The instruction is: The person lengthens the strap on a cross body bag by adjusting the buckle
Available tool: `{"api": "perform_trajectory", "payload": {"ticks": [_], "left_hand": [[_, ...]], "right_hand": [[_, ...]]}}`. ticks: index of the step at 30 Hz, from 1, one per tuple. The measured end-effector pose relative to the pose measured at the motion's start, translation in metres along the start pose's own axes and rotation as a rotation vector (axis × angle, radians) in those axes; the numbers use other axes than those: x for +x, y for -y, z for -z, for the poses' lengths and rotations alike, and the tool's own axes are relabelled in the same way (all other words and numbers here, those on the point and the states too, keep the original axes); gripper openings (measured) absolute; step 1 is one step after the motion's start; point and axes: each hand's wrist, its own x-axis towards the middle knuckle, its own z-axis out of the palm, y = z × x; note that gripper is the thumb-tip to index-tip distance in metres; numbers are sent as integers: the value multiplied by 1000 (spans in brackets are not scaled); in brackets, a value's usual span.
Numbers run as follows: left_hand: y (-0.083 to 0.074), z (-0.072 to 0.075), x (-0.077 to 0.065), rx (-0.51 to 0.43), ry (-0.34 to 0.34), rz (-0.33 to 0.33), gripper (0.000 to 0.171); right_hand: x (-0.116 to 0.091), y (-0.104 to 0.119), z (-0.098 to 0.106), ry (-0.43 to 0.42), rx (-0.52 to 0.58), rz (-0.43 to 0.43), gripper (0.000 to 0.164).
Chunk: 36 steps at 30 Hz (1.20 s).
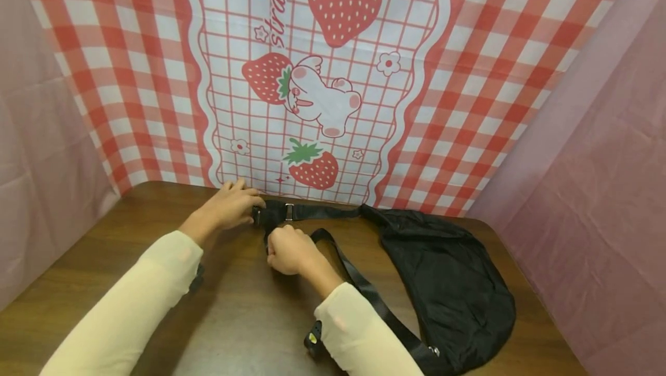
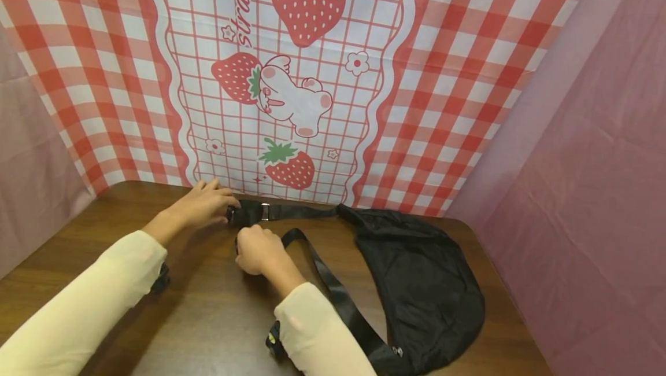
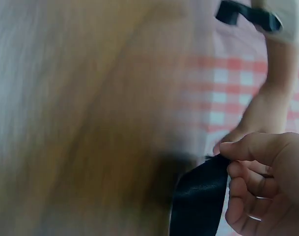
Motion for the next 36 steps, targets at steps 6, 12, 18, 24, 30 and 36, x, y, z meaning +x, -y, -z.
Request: {"api": "perform_trajectory", "payload": {"ticks": [6,12,18,24,30,36], "left_hand": [[7,-2,-2,31,16,-25,30],[7,1,-1,-38,14,-17,30],[1,4,-6,-159,37,8,30],[-21,11,-18,-257,48,-58,17],[-48,15,-27,-323,110,-171,24],[-59,12,-38,-278,169,-254,17]], "right_hand": [[6,25,-7,92,-32,16,42],[-1,13,15,82,-34,82,39],[-13,-17,45,19,-73,109,12],[-30,-46,68,69,-49,39,11],[-52,-77,64,157,-17,11,27],[-70,-98,40,255,-36,59,26]]}}
